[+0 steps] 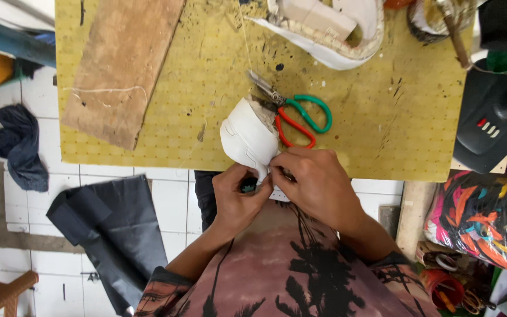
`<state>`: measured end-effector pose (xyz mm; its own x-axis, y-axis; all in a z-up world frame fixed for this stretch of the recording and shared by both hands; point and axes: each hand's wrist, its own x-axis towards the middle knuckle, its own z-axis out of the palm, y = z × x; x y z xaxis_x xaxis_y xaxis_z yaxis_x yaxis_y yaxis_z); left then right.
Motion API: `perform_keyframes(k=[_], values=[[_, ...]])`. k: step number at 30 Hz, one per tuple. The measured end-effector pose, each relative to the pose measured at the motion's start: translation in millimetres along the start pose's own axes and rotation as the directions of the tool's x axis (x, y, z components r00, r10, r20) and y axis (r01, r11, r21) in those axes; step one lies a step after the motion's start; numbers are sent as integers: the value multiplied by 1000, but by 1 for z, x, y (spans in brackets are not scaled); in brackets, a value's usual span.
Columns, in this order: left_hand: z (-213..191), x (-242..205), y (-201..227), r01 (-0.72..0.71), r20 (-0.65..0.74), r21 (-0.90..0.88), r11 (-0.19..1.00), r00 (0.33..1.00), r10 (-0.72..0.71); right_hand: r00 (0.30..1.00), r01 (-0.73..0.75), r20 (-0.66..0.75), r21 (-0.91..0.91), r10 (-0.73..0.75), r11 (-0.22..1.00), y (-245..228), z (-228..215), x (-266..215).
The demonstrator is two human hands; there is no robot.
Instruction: The person hand-sews a white shoe upper using a needle and thread. They repeatedly push the needle through the material and pull the thread tight to secure the seam. The person holds the shoe in their left hand and manipulates the needle with their right hand throughout the process.
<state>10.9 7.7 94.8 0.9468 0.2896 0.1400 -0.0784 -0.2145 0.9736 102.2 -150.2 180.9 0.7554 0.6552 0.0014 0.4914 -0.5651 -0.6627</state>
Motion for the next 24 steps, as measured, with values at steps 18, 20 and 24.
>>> perform_keyframes(k=[18, 20, 24], values=[[-25, 43, -11, 246, 248, -165, 955, 948, -201, 976, -154, 126, -171, 177, 973, 13, 1, 9], [-23, 42, -19, 241, 260, -163, 957, 946, -194, 974, -153, 135, -182, 179, 971, 11, 0, 9], [-22, 25, -55, 308, 305, -412, 858, 933, -189, 969, -163, 154, -199, 195, 966, 12, 4, 10]])
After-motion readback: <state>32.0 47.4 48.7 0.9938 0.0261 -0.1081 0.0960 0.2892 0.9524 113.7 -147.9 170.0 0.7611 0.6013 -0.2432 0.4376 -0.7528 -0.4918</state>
